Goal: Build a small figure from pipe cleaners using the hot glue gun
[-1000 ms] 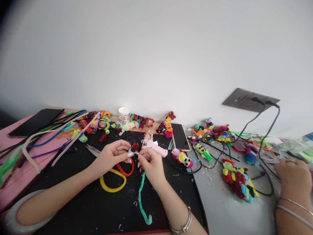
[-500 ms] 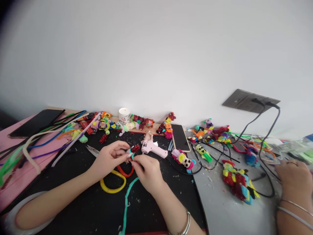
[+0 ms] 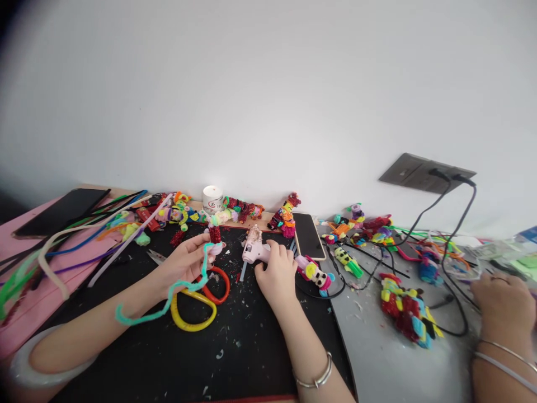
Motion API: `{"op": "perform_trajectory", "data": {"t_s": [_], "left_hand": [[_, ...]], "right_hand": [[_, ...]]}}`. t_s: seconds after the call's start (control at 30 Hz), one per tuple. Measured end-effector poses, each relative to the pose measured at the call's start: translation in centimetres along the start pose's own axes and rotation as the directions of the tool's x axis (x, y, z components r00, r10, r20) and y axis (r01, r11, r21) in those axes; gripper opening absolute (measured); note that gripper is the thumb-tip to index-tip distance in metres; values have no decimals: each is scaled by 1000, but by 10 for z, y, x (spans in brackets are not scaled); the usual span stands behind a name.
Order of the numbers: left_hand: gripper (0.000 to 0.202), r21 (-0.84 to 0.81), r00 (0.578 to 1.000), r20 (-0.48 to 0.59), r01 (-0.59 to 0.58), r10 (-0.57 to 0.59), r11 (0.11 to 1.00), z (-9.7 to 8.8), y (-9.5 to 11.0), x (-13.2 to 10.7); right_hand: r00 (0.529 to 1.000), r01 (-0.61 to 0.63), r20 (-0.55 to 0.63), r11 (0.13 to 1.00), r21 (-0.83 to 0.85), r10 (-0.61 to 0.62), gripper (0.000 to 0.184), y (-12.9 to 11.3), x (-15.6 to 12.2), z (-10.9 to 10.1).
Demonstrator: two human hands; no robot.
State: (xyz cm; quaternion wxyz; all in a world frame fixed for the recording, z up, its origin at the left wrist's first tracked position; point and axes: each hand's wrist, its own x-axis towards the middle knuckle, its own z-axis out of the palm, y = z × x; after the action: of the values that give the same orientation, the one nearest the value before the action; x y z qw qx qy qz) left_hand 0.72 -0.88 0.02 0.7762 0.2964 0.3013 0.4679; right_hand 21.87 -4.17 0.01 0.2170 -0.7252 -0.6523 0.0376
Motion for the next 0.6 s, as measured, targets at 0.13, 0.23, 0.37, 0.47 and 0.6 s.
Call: {"op": "perform_trajectory", "data": {"t_s": [0.13, 0.23, 0.37, 0.47, 0.6], "left_hand": [[30, -25, 1000, 2, 5, -5, 1000, 0, 1, 0], [31, -42, 1000, 20, -7, 8, 999, -4, -1, 3], [30, -31, 999, 10, -32, 32, 999, -9, -4, 6], [30, -10, 999, -35, -38, 38, 999, -9, -4, 6], [30, -13, 998, -36, -42, 41, 999, -7, -5, 6]], "right_hand": [[998, 26, -62, 991, 131, -18, 40, 3, 4, -2], [994, 73, -103, 903, 424, -32, 32, 5, 6, -3], [999, 50, -43, 649, 759, -28, 29, 5, 4, -1], [997, 18, 22, 527, 850, -68, 34, 4, 0, 1], [992, -5, 71, 515, 857, -109, 34, 2, -3, 3]]}}
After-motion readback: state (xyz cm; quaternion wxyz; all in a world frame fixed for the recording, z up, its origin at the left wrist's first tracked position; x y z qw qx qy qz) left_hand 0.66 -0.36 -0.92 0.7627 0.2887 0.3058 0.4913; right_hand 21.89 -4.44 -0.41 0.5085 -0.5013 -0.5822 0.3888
